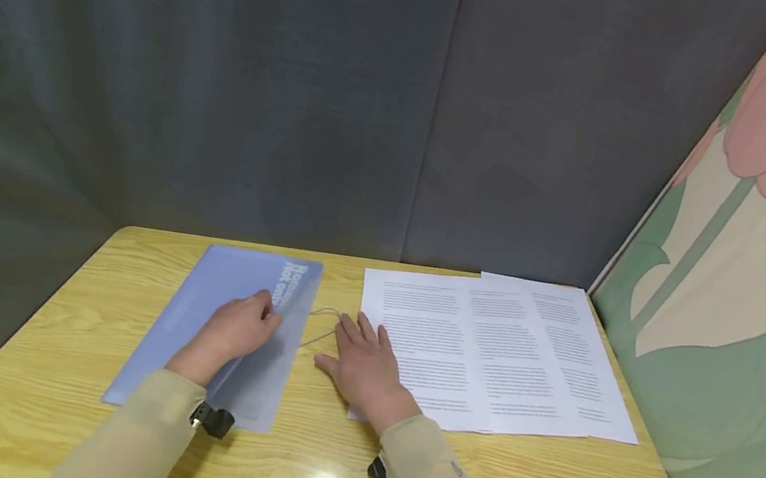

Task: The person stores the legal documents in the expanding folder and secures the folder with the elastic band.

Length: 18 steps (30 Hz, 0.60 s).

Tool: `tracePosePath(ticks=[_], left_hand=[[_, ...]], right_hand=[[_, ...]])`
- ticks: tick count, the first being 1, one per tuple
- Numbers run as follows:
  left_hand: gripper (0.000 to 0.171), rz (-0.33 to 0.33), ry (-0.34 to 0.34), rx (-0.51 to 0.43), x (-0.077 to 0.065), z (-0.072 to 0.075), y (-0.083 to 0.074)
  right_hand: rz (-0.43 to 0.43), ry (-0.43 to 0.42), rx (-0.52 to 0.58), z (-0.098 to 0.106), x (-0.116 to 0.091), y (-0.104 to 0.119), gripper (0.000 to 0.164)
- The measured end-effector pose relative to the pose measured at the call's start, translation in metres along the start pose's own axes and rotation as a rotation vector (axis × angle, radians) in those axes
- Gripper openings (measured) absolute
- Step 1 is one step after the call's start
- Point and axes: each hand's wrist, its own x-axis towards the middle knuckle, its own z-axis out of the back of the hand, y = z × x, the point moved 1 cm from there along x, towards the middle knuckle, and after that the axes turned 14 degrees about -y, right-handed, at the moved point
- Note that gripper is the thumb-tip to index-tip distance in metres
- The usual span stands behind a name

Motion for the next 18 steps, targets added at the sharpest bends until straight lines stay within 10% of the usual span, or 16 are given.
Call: tracePosePath(ticks=[10, 18], left_hand=[[0.019, 0.013, -0.209, -0.111, -0.023, 0.019, -0.011], [0.018, -0.025, -0.302, -0.201, 0.001, -0.012, 0.045]], right_hand=[[-0.003, 0.001, 0.005, 0.000, 0.000, -0.001, 0.073], [0.004, -0.036, 0.035, -0.001, 0.000, 0.001, 0.071]])
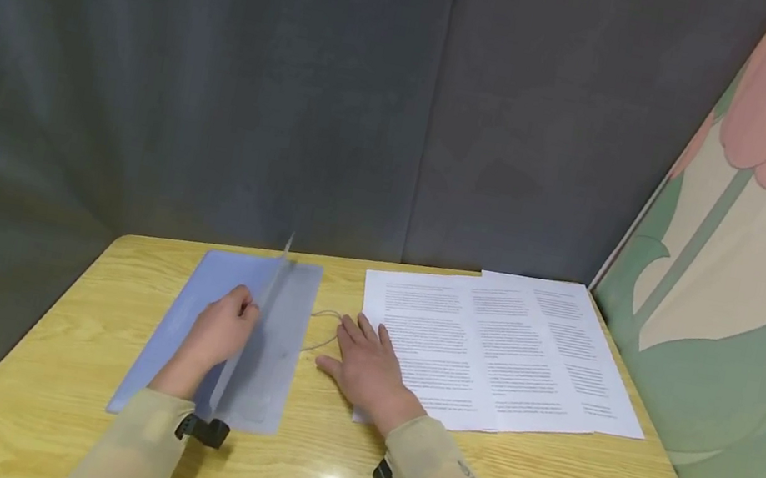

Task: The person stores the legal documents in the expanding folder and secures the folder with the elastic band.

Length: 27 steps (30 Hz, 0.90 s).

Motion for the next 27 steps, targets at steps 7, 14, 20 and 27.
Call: tracePosePath(ticks=[7, 14, 20, 27], left_hand=[[0.018, 0.031, 0.030, -0.090, 0.007, -0.007, 0.020], [0.017, 0.094, 0.100, -0.165, 0.002, 0.038, -0.032], [0.019, 0.153, 0.114, -0.178, 0.002, 0.046, -0.044], [0.017, 0.220, 0.085, -0.265, -0.001, 0.045, -0.042]], right_hand=[[0.017, -0.057, 0.052, 0.000, -0.003, -0.003, 0.072], [0.005, -0.101, 0.055, 0.010, -0.003, -0.006, 0.073], [-0.043, -0.100, 0.027, 0.019, -0.006, -0.015, 0.074], [-0.064, -0.150, 0.033, 0.028, -0.015, -0.030, 0.076]])
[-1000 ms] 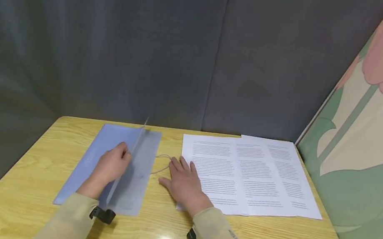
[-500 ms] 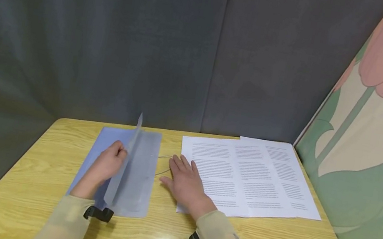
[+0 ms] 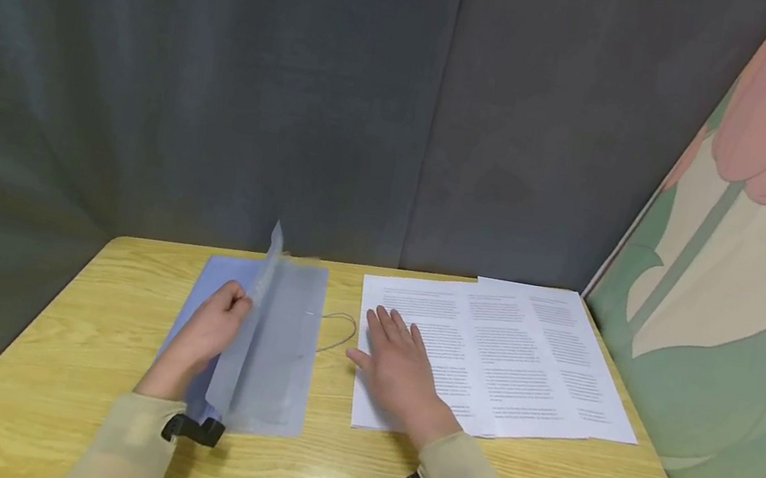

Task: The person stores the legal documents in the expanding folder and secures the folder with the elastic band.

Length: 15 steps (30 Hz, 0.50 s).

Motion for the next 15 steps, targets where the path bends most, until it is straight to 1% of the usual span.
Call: tracePosePath(ticks=[4, 10, 15], left_hand=[[0.020, 0.029, 0.018, -0.039, -0.001, 0.001, -0.001], [0.021, 0.051, -0.002, -0.067, -0.001, -0.003, -0.003], [0.021, 0.053, -0.012, -0.075, -0.002, -0.007, -0.004]], right_hand=[[-0.015, -0.047, -0.017, 0.008, -0.005, -0.011, 0.075], [-0.059, -0.126, -0.041, 0.021, -0.012, -0.027, 0.078], [-0.092, -0.151, -0.071, 0.033, -0.014, -0.037, 0.079]])
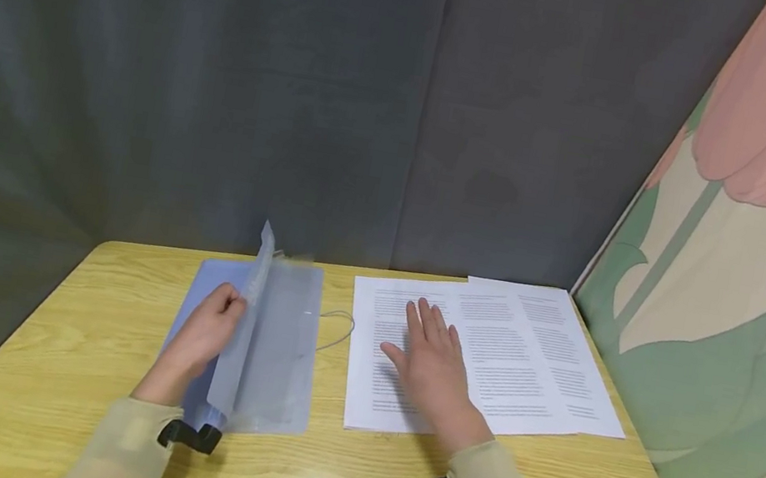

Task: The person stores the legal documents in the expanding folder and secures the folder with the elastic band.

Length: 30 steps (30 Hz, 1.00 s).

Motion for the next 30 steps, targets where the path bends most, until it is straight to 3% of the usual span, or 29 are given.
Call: tracePosePath(ticks=[13, 21, 26, 30], left_hand=[[0.021, 0.008, 0.024, 0.001, -0.001, -0.013, -0.007], [0.022, 0.017, 0.030, -0.023, -0.001, -0.019, -0.006], [0.021, 0.011, 0.024, -0.028, -0.001, -0.020, -0.005], [0.021, 0.003, 0.022, -0.025, -0.001, -0.020, -0.005]], right_hand=[[-0.111, 0.019, -0.023, 0.016, -0.011, -0.037, 0.081], [-0.139, -0.012, -0.044, 0.010, -0.016, -0.061, 0.085], [-0.174, -0.034, -0.056, 0.010, -0.017, -0.067, 0.086], [-0.229, -0.003, -0.062, 0.010, -0.016, -0.068, 0.090]])
